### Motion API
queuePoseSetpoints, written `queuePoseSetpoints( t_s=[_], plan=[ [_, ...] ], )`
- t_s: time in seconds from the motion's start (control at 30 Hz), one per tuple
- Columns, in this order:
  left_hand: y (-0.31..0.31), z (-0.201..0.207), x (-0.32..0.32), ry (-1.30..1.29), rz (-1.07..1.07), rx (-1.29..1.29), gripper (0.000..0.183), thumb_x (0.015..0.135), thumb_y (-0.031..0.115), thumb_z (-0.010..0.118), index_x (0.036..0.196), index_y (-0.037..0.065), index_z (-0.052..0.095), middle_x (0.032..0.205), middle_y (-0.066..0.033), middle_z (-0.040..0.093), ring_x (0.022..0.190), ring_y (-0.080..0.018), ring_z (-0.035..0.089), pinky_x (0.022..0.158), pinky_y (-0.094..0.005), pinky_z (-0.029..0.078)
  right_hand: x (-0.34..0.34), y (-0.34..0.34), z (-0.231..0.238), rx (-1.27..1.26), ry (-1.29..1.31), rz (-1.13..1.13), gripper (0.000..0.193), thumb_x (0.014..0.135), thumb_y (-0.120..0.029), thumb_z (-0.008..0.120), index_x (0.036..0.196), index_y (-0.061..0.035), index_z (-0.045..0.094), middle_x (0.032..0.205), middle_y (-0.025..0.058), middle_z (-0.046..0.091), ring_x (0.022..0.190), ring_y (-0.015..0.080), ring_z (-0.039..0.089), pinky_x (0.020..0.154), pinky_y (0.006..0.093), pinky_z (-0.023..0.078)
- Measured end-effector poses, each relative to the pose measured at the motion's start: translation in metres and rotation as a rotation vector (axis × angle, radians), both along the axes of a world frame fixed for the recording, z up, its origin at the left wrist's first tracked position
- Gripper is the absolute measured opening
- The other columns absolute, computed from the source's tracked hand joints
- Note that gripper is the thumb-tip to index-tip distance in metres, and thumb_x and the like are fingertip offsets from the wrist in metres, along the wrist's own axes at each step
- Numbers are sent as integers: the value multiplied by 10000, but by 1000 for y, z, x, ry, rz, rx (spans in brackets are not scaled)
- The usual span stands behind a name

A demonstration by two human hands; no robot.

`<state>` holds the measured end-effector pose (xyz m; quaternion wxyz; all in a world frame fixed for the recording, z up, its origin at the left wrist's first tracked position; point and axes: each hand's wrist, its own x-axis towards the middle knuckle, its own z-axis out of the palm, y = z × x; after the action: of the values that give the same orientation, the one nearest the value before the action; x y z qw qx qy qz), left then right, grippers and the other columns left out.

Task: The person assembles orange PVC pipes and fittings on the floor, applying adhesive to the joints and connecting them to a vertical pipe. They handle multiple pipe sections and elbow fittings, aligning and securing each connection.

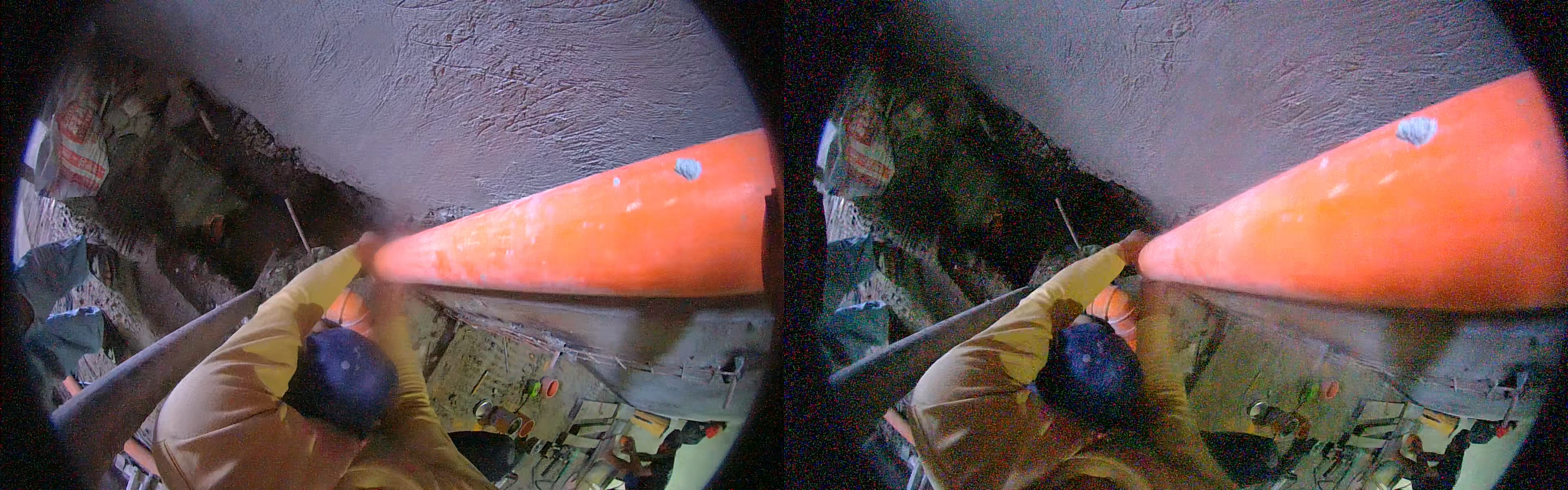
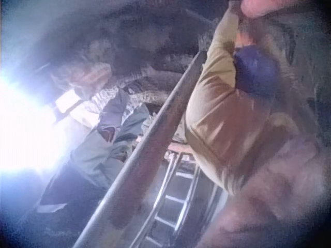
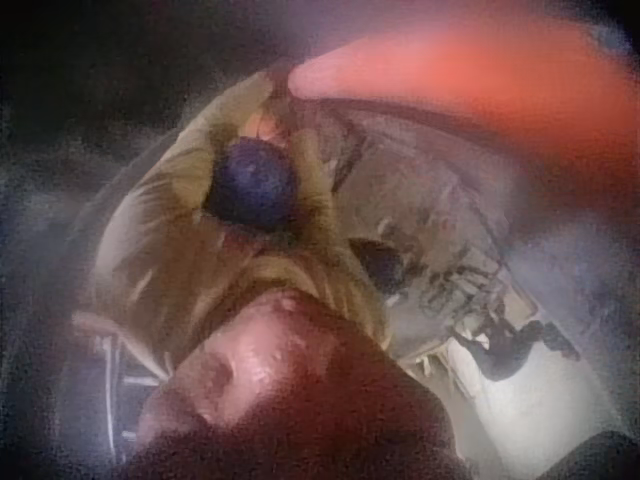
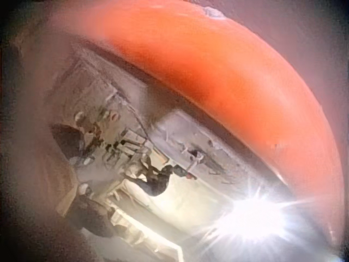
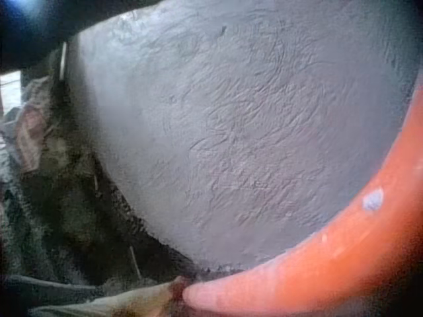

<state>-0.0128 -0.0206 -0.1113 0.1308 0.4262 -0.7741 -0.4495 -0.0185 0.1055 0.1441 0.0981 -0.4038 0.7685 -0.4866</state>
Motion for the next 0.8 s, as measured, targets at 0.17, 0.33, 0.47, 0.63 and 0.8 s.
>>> queuePoseSetpoints(
  t_s=[0.17, 0.33, 0.47, 0.63, 0.8],
  plan=[
    [24, -19, 8, 105, -168, -197, 243, 907, 371, 655, 987, 177, 778, 965, -72, 769, 899, -249, 723, 793, -396, 541, -6, 18, 3, 35, -9, -3, 503, 826, -283, 786, 1232, -46, 607, 1098, 99, 663, 999, 233, 622, 892, 403, 503],
    [12, -31, 53, 132, -217, -356, 239, 903, 380, 650, 979, 191, 776, 954, -58, 768, 895, -247, 720, 793, -395, 535, 18, 29, 20, 14, -32, 3, 502, 820, -282, 794, 1222, -46, 609, 1093, 92, 660, 996, 221, 618, 891, 397, 501],
    [24, 51, 4, -22, -364, -432, 223, 892, 375, 654, 859, 178, 752, 855, -63, 751, 789, -282, 708, 682, -422, 517, -17, 48, 24, 65, 38, -74, 500, 815, -281, 801, 1215, -47, 610, 1089, 86, 658, 994, 212, 615, 890, 392, 499],
    [27, 70, 39, -116, -405, -431, 222, 881, 377, 661, 853, 175, 749, 853, -69, 747, 787, -290, 707, 670, -426, 521, -1, 39, 64, 65, 79, -62, 499, 810, -279, 809, 1205, -47, 611, 1085, 79, 655, 992, 201, 612, 890, 387, 497],
    [19, 52, 45, -72, -356, -387, 225, 864, 385, 673, 865, 172, 746, 862, -74, 743, 798, -289, 708, 670, -427, 527, -24, 24, 17, -135, 408, -60, 578, 740, -300, 880, 1173, -28, 611, 1083, 114, 667, 973, 243, 638, 875, 415, 518]
  ],
)
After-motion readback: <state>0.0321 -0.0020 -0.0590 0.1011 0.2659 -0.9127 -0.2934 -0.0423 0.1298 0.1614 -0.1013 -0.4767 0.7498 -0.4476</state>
